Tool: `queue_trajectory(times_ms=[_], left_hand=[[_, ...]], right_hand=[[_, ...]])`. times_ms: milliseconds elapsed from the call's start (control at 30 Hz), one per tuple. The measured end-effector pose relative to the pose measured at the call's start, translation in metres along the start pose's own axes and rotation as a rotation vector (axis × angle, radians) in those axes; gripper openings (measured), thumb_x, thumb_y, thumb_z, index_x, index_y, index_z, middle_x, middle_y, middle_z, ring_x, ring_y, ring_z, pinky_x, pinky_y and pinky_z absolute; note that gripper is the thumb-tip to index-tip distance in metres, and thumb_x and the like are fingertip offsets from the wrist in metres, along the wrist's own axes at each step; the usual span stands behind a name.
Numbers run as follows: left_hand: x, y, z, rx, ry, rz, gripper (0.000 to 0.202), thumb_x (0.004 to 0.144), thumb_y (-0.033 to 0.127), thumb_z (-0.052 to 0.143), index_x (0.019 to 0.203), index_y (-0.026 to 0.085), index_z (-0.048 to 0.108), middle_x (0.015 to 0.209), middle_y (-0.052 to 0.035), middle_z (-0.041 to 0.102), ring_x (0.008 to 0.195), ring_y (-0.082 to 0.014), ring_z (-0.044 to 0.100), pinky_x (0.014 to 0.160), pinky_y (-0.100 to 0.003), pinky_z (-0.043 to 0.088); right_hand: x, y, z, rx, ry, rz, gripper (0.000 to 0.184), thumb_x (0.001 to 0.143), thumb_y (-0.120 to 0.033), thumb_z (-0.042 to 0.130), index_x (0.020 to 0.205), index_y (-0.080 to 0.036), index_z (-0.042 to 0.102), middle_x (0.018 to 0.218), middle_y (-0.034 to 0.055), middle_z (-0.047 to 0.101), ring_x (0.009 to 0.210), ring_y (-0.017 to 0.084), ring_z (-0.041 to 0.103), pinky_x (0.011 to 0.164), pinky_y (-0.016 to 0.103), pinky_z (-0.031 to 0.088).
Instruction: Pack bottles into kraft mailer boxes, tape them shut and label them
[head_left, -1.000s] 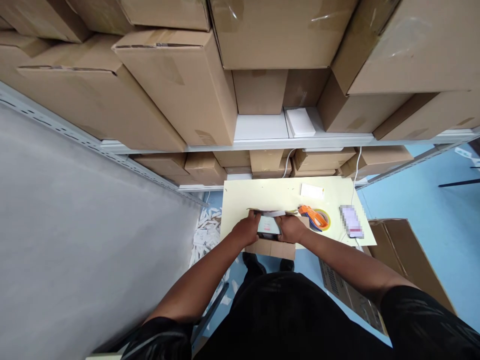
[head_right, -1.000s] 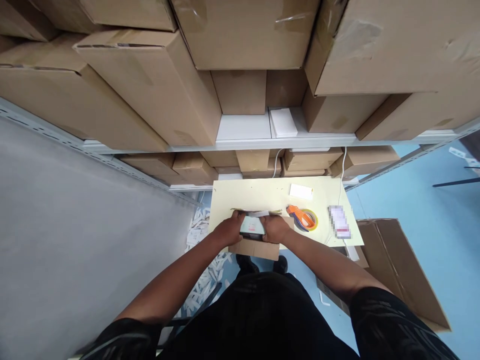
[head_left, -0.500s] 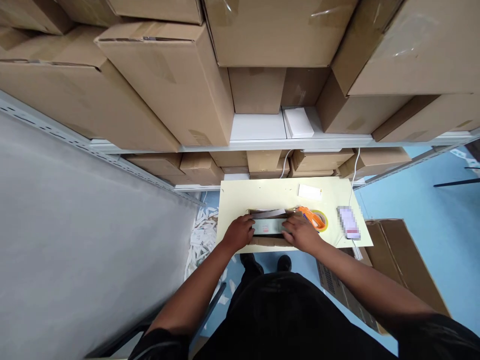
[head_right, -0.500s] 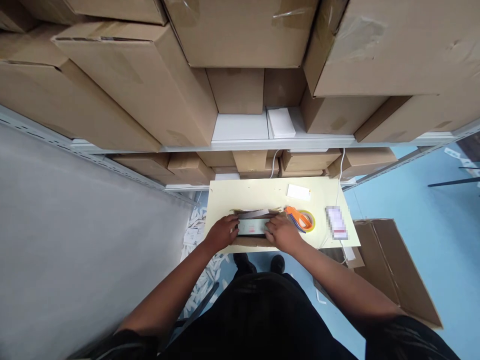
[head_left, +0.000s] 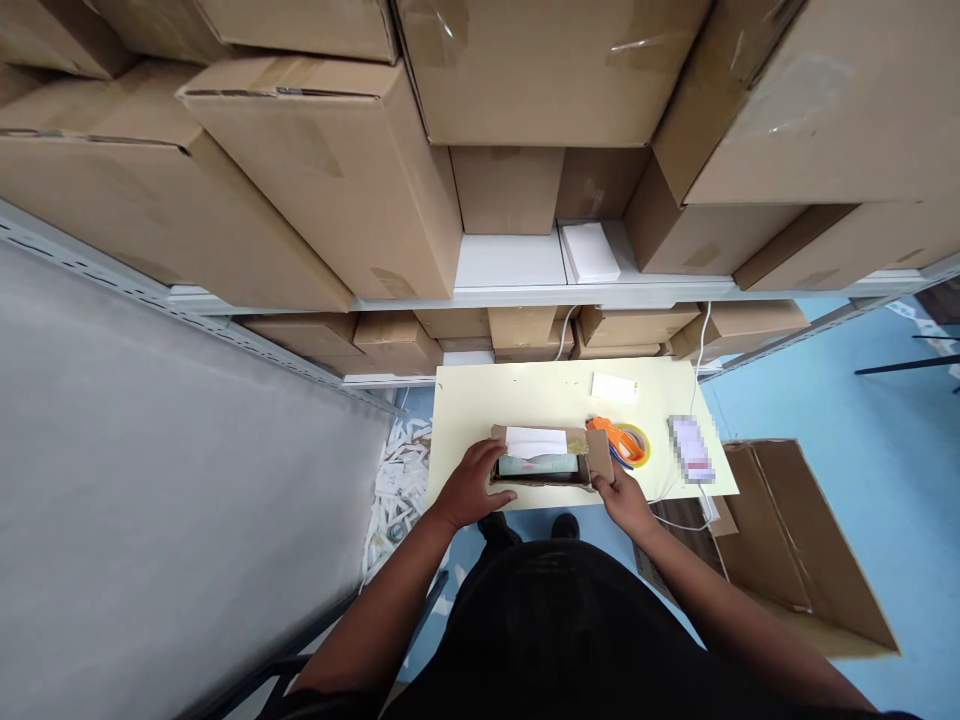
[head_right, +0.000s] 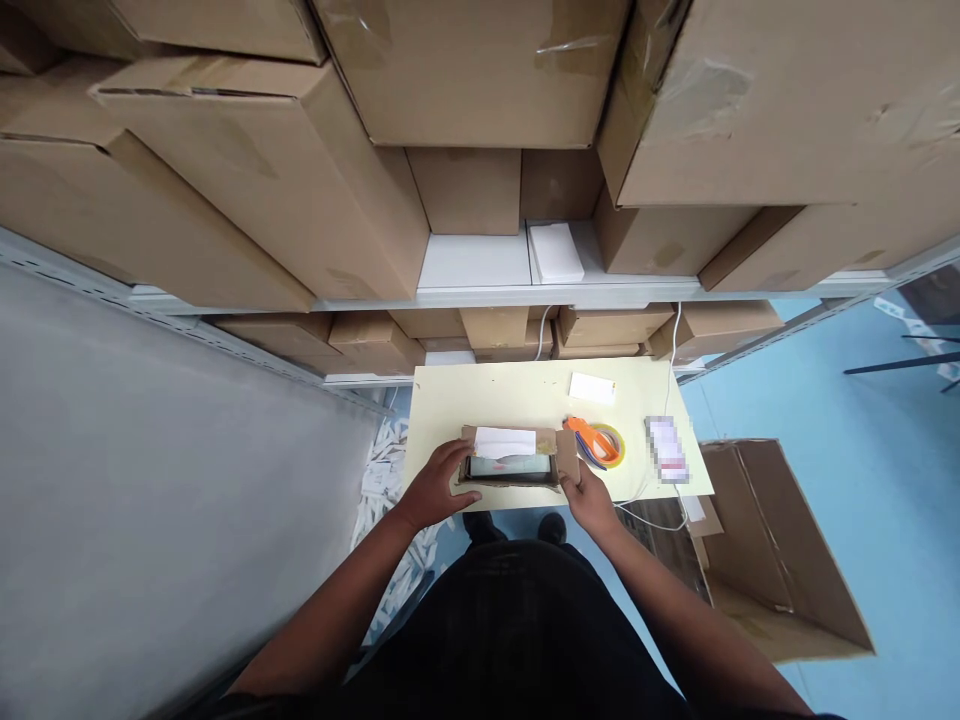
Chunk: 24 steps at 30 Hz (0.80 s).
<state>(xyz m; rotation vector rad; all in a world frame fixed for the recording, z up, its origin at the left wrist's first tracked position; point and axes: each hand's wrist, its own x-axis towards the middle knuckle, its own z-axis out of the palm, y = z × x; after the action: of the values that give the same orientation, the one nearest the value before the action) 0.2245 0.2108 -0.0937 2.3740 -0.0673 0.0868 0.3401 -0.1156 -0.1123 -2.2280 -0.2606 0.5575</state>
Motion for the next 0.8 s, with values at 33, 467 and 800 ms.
queue_trajectory(times_ms=[33, 467, 800], left_hand=[[0.000, 0.001, 0.003, 0.027, 0.022, -0.001, 0.064, 0.082, 0.040, 0.081, 0.139, 0.022, 0.057, 0.147, -0.0133, 0.055, 0.139, -0.0325, 0.047, 0.117, -0.053, 0.044], [0.020, 0.008, 0.036, 0.109, 0.298, -0.121, 0.004, 0.092, 0.019, 0.061, 0.095, 0.020, 0.063, 0.112, -0.0116, 0.062, 0.111, -0.0280, 0.055, 0.099, -0.049, 0.052], [0.010, 0.017, 0.018, 0.020, 0.222, -0.087, 0.018, 0.096, 0.033, 0.058, 0.089, 0.022, 0.071, 0.130, -0.0104, 0.064, 0.136, -0.0310, 0.048, 0.116, -0.054, 0.043]], right_hand=[[-0.001, 0.000, 0.002, 0.012, 0.005, -0.020, 0.041, 0.096, -0.049, 0.049, 0.122, -0.021, 0.064, 0.096, 0.0070, 0.078, 0.088, 0.028, 0.073, 0.078, 0.038, 0.056], [-0.004, 0.005, 0.021, 0.045, 0.134, -0.212, 0.056, 0.102, -0.054, 0.044, 0.144, -0.021, 0.059, 0.139, 0.0133, 0.066, 0.133, 0.031, 0.059, 0.113, 0.047, 0.047], [-0.001, -0.001, 0.015, 0.206, 0.129, -0.022, 0.060, 0.101, -0.065, 0.038, 0.126, -0.017, 0.065, 0.122, 0.0125, 0.074, 0.114, 0.030, 0.068, 0.100, 0.043, 0.055]])
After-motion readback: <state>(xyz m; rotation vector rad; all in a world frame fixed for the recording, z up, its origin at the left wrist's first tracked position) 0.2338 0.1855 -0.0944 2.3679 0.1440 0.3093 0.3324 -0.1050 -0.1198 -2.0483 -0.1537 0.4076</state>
